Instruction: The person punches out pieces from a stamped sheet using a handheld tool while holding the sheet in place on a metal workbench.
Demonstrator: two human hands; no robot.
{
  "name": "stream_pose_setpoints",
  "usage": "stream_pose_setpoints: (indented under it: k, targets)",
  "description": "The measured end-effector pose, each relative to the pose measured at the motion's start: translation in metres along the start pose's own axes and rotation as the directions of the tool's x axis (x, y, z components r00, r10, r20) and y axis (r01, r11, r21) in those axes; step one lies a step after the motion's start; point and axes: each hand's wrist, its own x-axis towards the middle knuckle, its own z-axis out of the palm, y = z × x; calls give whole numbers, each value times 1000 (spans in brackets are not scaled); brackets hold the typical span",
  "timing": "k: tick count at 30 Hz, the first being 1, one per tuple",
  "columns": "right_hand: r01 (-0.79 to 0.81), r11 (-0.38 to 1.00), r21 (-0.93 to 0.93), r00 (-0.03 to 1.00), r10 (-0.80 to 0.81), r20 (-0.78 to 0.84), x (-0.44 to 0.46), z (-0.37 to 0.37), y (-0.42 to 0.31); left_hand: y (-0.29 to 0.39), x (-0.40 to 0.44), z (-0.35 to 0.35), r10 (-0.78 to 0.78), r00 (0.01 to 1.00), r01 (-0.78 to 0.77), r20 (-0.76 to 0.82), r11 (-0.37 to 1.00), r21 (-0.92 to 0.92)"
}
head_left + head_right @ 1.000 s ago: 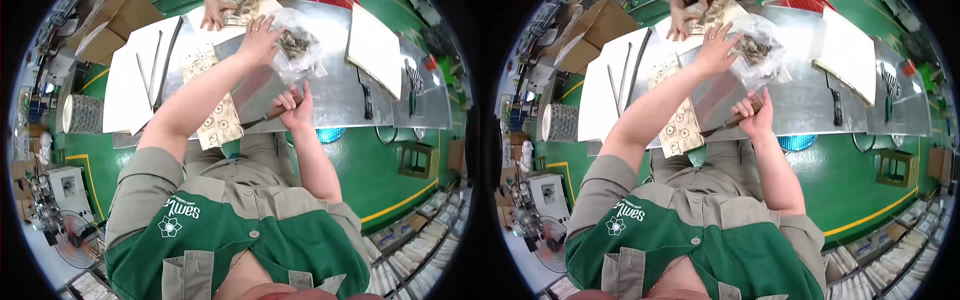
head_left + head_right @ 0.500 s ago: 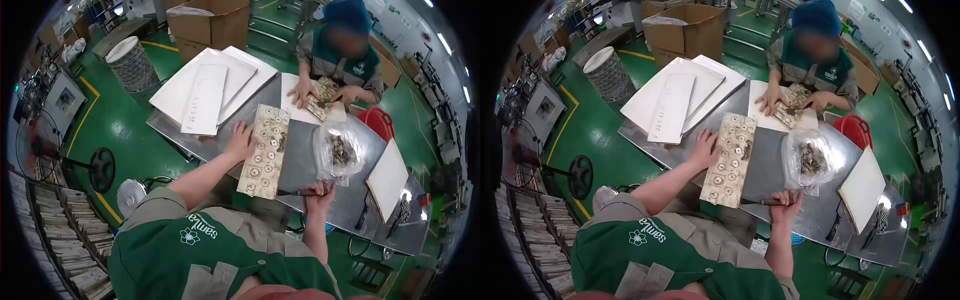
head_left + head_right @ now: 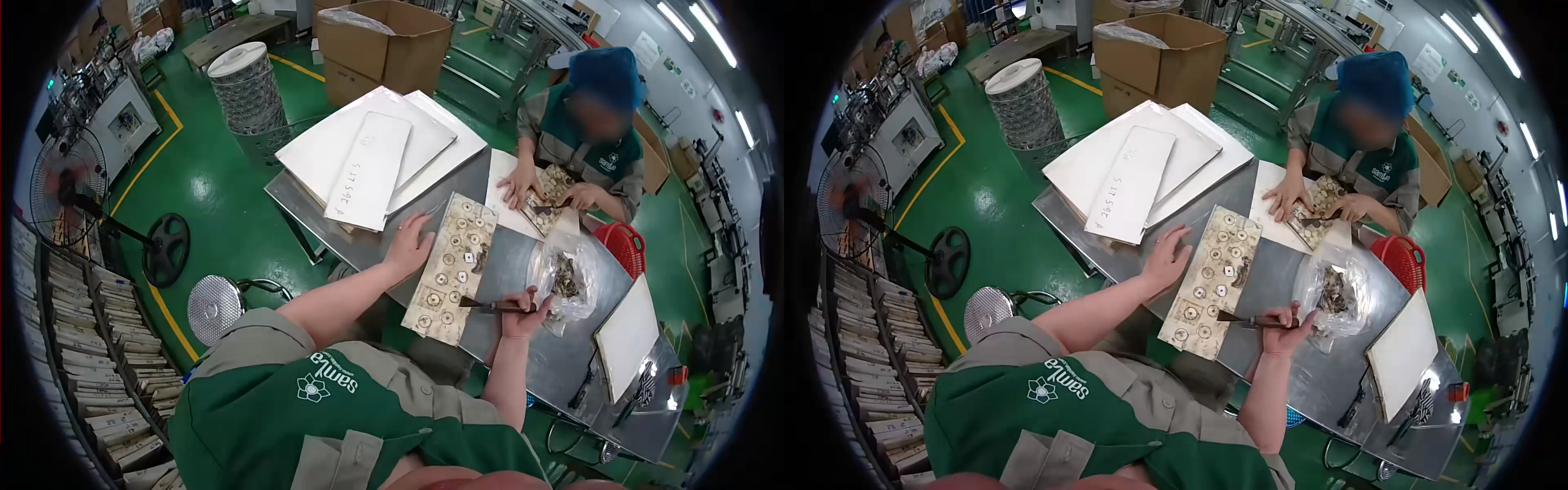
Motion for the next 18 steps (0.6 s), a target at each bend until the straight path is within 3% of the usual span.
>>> stream_pose_setpoints:
  k: [11, 18]
  targets:
    - [-50, 998, 38, 998, 48, 34, -2, -3, 6, 2, -3, 1, 58, 994, -74, 88, 979, 192]
    - [4, 1000, 1, 1000, -4, 9, 2, 1, 13, -1, -1, 10, 67, 995, -91, 78, 929, 358]
